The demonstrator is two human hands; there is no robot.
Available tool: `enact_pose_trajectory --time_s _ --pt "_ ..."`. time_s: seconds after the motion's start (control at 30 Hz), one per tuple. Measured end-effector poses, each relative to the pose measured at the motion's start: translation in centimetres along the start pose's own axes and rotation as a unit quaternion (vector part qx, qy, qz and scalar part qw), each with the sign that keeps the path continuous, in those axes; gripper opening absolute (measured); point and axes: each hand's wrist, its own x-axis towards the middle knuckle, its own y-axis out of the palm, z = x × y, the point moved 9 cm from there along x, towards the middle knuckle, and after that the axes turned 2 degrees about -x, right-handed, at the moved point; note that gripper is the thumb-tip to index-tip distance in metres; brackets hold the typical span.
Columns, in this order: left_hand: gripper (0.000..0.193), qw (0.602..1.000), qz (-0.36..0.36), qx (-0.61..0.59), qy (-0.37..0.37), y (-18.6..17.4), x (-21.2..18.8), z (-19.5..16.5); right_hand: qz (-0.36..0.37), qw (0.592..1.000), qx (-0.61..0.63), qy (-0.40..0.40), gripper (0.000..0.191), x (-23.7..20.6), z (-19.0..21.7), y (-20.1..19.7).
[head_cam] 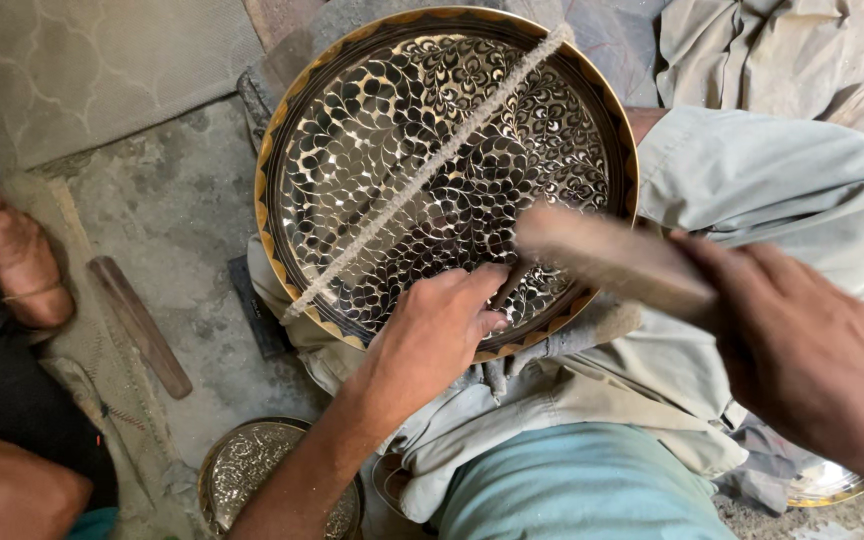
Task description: The person uses a wooden mallet and a small metal punch to create a decorative hammered pattern on a brass tray. They hold the punch against the tray surface and strike it repeatedly with the mallet, moving systematically across the tray's surface.
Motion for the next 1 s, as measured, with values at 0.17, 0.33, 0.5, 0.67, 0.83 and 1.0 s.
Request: enact_pose_trajectory --time_s 0.17,0.33,0.5,0.67,0.83,1.0 --pt "0.037 1.0 -0.01 -0.007 0.024 -0.6 -0.1 -0.2 0.114 0.984 -0.119 0.064 0.068 -0.4 -1.0 1.7" --pt "0.038 1.0 0.006 -0.011 0.0 0.0 0.0 0.2 -0.037 0.994 -0.097 -0.027 0.077 -0.9 0.1 0.3" --pt "0.033 1.0 0.006 -0.022 0.001 0.1 -0.3 0.6 0.002 0.988 -0.154 -0.021 0.057 -0.2 -0.4 1.0" --pt "0.033 0.993 -0.088 -0.07 0.034 -1.8 -1.7 0.5 -0.113 0.985 -0.111 -0.066 0.058 0.4 1.8 -3.4" --pt "0.032 0.996 -0.073 -0.045 -0.004 -1.0 -1.6 1.0 -0.043 0.994 -0.016 0.103 0.075 1.1 0.5 -2.4" --pt "0.03 0.995 -0.093 -0.027 -0.019 -1.3 -1.8 0.9 -0.132 0.988 -0.04 -0.071 0.064 0.0 2.5 -3.8"
